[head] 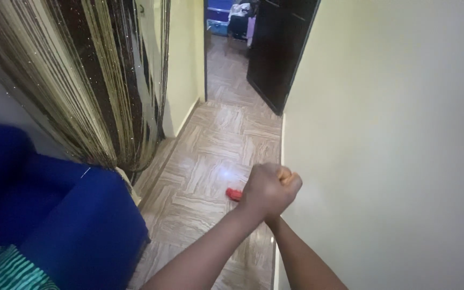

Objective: Sweeping the floor with a broom.

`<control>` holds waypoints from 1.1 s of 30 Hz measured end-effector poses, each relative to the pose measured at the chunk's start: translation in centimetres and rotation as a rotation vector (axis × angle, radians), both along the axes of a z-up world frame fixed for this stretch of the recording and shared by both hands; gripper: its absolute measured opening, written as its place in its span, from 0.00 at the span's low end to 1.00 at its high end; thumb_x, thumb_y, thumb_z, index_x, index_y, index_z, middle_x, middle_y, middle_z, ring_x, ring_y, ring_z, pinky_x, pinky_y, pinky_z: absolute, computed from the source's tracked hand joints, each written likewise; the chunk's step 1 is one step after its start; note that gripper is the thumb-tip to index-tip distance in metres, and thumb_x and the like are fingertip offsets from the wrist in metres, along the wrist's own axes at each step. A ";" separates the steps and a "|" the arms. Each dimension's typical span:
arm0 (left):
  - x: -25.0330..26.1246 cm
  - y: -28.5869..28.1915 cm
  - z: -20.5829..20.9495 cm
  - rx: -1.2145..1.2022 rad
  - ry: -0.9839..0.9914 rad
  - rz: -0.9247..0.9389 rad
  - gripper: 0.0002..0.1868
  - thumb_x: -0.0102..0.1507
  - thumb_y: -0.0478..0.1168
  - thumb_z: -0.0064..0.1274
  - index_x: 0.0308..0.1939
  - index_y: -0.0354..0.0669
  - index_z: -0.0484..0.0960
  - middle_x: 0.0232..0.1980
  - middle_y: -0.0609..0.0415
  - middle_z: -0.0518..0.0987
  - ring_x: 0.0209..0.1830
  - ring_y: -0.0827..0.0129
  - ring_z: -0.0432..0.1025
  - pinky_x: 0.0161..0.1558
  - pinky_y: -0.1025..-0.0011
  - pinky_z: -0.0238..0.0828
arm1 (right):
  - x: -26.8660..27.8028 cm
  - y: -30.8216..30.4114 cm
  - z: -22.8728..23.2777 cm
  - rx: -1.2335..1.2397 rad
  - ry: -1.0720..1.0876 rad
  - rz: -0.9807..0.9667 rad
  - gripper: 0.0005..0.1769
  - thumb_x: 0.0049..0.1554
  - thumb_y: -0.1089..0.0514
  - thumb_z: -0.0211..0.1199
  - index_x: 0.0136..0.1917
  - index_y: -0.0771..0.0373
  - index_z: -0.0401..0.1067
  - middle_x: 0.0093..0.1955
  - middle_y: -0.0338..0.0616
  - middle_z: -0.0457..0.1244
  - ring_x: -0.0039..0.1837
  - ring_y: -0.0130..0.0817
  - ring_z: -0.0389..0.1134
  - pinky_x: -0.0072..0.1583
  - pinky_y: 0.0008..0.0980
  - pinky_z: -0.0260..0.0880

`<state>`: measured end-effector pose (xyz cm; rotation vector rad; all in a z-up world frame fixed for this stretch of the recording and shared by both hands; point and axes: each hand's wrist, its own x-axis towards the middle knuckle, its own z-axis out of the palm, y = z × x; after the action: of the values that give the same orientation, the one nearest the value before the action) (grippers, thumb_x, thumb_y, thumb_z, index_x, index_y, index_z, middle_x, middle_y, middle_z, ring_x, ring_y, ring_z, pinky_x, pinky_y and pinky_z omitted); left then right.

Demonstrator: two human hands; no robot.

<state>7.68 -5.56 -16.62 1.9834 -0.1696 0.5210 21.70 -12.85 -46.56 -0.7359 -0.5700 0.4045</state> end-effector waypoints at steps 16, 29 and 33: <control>-11.0 4.1 12.1 -0.081 0.011 -0.021 0.23 0.56 0.43 0.52 0.08 0.41 0.68 0.09 0.55 0.65 0.09 0.75 0.59 0.17 0.68 0.57 | -16.7 3.1 8.4 -0.858 -0.462 -0.744 0.20 0.63 0.48 0.59 0.42 0.70 0.69 0.38 0.49 0.63 0.43 0.37 0.64 0.48 0.42 0.65; -18.0 6.2 15.1 -0.302 -0.207 -0.106 0.26 0.62 0.45 0.52 0.10 0.43 0.65 0.13 0.62 0.63 0.15 0.82 0.57 0.19 0.72 0.55 | -20.3 5.4 11.1 -0.865 -0.054 -0.575 0.14 0.52 0.55 0.66 0.45 0.68 0.71 0.40 0.47 0.66 0.46 0.36 0.68 0.49 0.41 0.68; -17.5 6.0 13.6 -0.220 -0.102 -0.104 0.24 0.60 0.45 0.52 0.10 0.44 0.69 0.11 0.63 0.67 0.12 0.80 0.59 0.18 0.70 0.56 | -16.4 4.9 8.1 -0.120 0.323 -0.267 0.26 0.60 0.51 0.62 0.66 0.69 0.66 0.61 0.56 0.66 0.66 0.43 0.69 0.65 0.47 0.67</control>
<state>-9.83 0.48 -3.05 1.7258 -0.2662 0.5491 5.30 -7.94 -38.45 -0.8298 -0.1415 0.3022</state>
